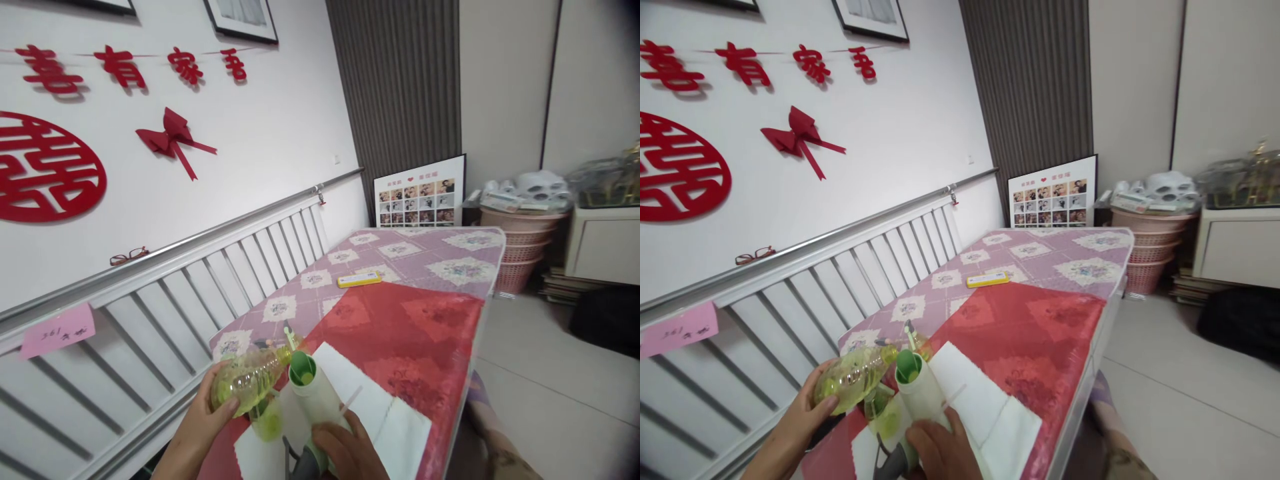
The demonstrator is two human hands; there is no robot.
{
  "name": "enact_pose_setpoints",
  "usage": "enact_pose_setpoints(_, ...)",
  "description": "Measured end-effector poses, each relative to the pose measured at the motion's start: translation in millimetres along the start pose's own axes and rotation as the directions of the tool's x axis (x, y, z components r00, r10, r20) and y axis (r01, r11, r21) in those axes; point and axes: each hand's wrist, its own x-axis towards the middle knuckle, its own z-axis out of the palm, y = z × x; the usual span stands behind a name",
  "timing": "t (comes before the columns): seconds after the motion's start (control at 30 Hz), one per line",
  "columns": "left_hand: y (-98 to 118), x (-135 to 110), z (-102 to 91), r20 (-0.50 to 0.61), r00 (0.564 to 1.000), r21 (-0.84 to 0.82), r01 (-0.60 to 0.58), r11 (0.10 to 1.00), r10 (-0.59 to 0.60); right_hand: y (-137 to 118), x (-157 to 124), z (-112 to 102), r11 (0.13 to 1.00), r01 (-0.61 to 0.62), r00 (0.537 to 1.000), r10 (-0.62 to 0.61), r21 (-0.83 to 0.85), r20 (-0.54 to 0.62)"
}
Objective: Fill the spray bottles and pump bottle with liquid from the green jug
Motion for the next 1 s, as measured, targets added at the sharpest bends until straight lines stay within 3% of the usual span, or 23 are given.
enact_pose_setpoints(0.2,-1,9,-10.1,0.057,0.998,0.097,-0.018,0.995,0.012,-2,6,-5,1.000,0.002,1.000,-0.002,0.000,0.009)
enact_pose_setpoints(0.4,0,13,-15.4,0.051,0.999,0.172,-0.017,0.985,0.008,-9,19,-12,1.000,0.008,0.998,-0.008,-0.010,-0.065)
enact_pose_setpoints(0.63,-4,23,-25.6,0.121,0.993,0.239,-0.037,0.970,0.008,-13,22,-13,0.999,0.010,0.994,-0.014,-0.036,-0.111)
enact_pose_setpoints(1.0,16,17,-21.2,0.082,0.993,0.363,-0.105,0.926,0.080,-16,26,-16,0.998,0.010,0.991,-0.018,-0.063,-0.136)
